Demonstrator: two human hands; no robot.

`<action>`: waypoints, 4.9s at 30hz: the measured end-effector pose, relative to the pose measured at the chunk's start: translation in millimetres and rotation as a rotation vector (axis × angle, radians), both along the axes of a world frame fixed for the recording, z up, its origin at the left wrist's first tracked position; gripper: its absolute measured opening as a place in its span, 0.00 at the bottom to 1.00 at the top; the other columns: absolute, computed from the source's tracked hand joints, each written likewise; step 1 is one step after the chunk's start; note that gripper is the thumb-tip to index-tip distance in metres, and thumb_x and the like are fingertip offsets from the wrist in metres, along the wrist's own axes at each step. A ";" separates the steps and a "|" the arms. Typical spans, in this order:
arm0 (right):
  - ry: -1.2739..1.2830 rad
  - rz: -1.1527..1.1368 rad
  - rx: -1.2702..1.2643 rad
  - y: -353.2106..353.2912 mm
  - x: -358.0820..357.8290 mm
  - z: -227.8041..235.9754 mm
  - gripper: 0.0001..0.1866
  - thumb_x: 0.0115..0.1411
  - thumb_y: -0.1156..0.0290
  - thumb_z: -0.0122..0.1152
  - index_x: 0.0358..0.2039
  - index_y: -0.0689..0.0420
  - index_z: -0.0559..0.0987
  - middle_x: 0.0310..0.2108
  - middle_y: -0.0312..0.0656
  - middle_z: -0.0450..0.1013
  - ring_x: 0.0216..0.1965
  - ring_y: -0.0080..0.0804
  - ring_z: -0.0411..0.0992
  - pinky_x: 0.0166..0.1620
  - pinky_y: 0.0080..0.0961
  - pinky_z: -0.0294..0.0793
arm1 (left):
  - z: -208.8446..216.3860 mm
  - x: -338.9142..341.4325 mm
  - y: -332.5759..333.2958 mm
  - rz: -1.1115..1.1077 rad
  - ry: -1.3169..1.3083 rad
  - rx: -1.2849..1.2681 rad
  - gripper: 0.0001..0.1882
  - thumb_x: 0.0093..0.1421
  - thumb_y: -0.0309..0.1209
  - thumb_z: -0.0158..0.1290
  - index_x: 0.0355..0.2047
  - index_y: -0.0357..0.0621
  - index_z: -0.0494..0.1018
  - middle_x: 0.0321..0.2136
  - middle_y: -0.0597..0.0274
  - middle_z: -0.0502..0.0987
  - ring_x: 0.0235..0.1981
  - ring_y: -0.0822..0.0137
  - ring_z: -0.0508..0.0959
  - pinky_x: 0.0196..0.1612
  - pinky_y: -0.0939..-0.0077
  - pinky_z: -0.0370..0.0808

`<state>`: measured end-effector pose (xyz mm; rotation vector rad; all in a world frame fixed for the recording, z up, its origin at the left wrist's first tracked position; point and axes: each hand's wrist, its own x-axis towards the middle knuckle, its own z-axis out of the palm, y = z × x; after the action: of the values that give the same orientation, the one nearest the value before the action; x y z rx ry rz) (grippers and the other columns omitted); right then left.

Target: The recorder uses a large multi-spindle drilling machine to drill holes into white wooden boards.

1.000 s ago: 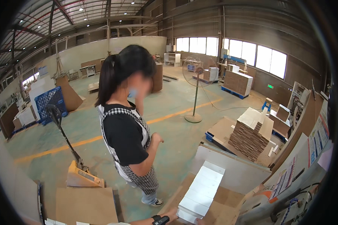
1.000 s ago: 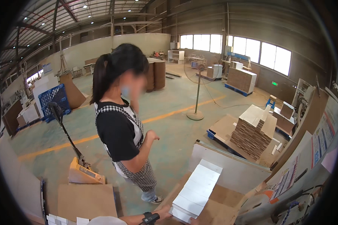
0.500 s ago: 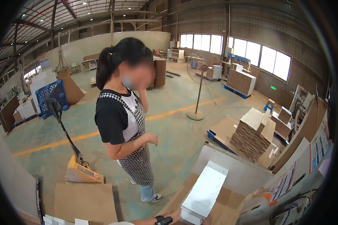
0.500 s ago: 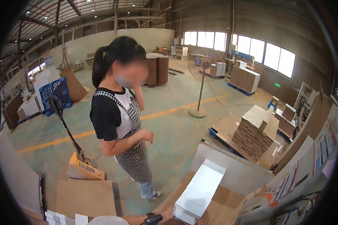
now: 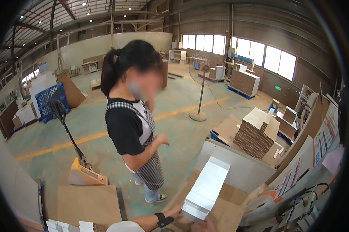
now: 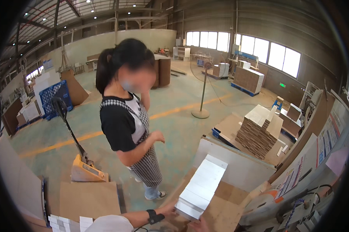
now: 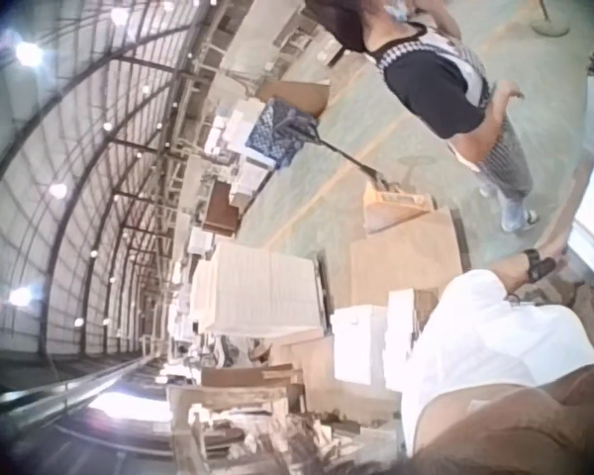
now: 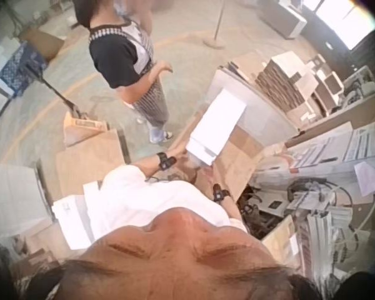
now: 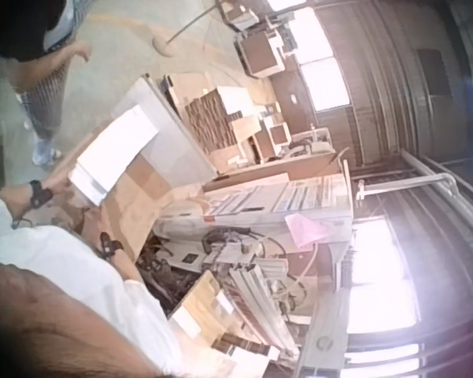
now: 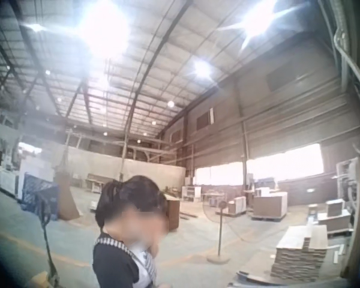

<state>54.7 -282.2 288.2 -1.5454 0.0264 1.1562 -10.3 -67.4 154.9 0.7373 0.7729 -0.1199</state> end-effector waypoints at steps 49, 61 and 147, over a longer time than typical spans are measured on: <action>0.037 -0.079 0.122 24.6 16.3 -84.1 0.14 0.52 0.70 0.53 0.39 0.56 0.64 0.33 0.38 0.62 0.29 0.29 0.65 0.32 0.27 0.70 | 25.3 -1.5 8.3 -0.501 -0.018 1.555 0.19 0.39 0.40 0.58 0.24 0.36 0.73 0.24 0.46 0.74 0.28 0.50 0.74 0.31 0.62 0.70; -0.539 0.446 0.319 3.1 49.1 -216.4 0.06 0.49 0.78 0.52 0.28 0.54 0.68 0.23 0.34 0.64 0.24 0.25 0.64 0.28 0.26 0.68 | 41.0 -11.6 -31.0 -0.051 0.216 1.449 0.15 0.48 0.36 0.49 0.30 0.35 0.71 0.24 0.44 0.74 0.29 0.48 0.74 0.34 0.59 0.69; 0.045 -0.027 0.025 7.0 31.3 -81.3 0.27 0.58 0.60 0.47 0.55 0.53 0.52 0.55 0.42 0.50 0.55 0.40 0.50 0.48 0.52 0.61 | -46.0 9.4 -17.1 0.012 0.213 0.546 0.41 0.51 0.56 0.46 0.51 0.28 0.56 0.48 0.40 0.63 0.51 0.51 0.63 0.51 0.66 0.60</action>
<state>86.0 -275.2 206.9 -1.4935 0.0623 1.1659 -0.9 -84.5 108.9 1.2504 1.0290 0.0284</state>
